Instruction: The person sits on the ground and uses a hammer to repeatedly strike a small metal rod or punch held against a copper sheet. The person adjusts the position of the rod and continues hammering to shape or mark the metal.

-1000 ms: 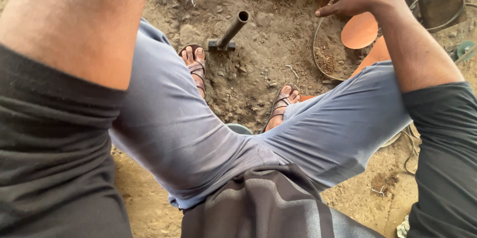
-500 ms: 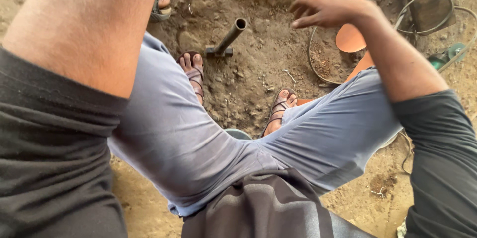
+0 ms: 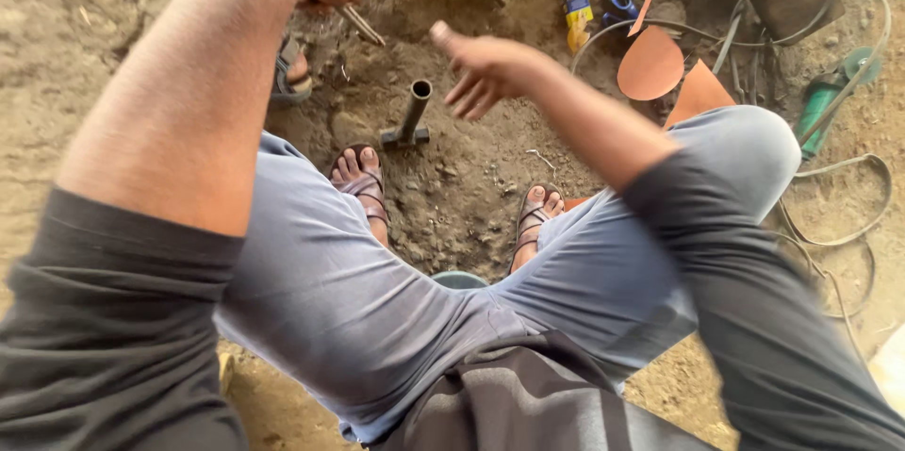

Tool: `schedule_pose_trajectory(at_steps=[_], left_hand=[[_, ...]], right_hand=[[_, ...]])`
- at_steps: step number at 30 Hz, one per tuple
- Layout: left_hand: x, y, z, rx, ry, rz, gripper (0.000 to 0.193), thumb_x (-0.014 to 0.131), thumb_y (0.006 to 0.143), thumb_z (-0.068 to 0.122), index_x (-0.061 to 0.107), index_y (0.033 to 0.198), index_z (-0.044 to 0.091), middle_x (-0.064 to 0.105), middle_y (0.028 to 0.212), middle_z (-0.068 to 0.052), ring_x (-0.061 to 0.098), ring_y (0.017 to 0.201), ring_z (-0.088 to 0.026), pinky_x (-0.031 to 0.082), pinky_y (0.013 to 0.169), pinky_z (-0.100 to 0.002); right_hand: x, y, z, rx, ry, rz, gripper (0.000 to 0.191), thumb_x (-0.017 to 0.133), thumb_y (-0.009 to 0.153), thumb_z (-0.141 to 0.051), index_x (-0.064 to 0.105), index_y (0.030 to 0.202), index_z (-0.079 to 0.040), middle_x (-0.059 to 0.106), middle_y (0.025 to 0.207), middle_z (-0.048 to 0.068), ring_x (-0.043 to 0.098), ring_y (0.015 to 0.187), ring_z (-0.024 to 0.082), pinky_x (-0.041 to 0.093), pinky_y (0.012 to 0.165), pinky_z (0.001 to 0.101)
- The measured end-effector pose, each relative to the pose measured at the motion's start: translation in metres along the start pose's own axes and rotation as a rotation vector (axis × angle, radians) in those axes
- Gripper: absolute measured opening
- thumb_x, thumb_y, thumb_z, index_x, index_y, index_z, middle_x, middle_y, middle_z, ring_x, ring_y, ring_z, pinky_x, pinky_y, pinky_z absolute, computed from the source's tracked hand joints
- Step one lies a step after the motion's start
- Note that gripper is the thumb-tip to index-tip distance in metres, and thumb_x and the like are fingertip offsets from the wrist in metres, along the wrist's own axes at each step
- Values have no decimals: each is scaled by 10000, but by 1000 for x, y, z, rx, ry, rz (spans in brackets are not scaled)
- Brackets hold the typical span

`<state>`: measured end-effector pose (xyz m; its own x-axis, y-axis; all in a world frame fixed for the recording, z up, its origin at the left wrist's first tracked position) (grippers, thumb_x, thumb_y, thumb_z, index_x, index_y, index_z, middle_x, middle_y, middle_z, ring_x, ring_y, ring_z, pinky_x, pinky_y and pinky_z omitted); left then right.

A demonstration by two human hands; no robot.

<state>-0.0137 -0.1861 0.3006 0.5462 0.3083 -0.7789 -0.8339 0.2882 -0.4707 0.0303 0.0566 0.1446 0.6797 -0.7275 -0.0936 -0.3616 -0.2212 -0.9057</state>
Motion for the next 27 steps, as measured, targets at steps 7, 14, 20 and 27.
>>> schedule_pose_trajectory(at_steps=[7,14,20,27], left_hand=[[-16,9,-3,-9,-26,36,239,554,1107,224,710,1116,44,699,797,-110,645,641,-171,560,592,-354],[-1,29,-6,25,-44,56,239,547,1115,218,707,1114,41,694,778,-107,638,620,-163,557,577,-344],[8,23,4,48,-196,48,205,541,1088,234,681,1090,83,680,736,-88,640,577,-155,593,575,-342],[-1,1,25,101,-2,82,270,630,1052,346,751,1050,105,736,867,-81,662,738,-179,571,633,-407]], right_hand=[[85,52,38,137,497,-248,548,742,835,-291,618,1154,137,772,914,217,754,706,247,670,691,380],[94,58,52,169,534,-287,258,686,827,-107,611,1024,42,732,809,150,717,623,208,651,585,373],[104,47,57,133,562,-226,259,656,826,-105,598,1021,57,715,798,173,707,608,236,641,559,379],[109,67,77,125,529,-206,213,652,796,-6,592,988,66,686,775,187,688,592,260,620,533,401]])
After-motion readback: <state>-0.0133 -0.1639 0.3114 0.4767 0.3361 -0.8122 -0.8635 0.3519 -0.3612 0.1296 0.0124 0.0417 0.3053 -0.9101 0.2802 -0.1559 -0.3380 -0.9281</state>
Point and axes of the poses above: each hand's wrist, its own y-axis towards the middle knuckle, its own x-axis out of the palm, z = x × y, the point moved 3 cm from there along y, towards the middle knuckle
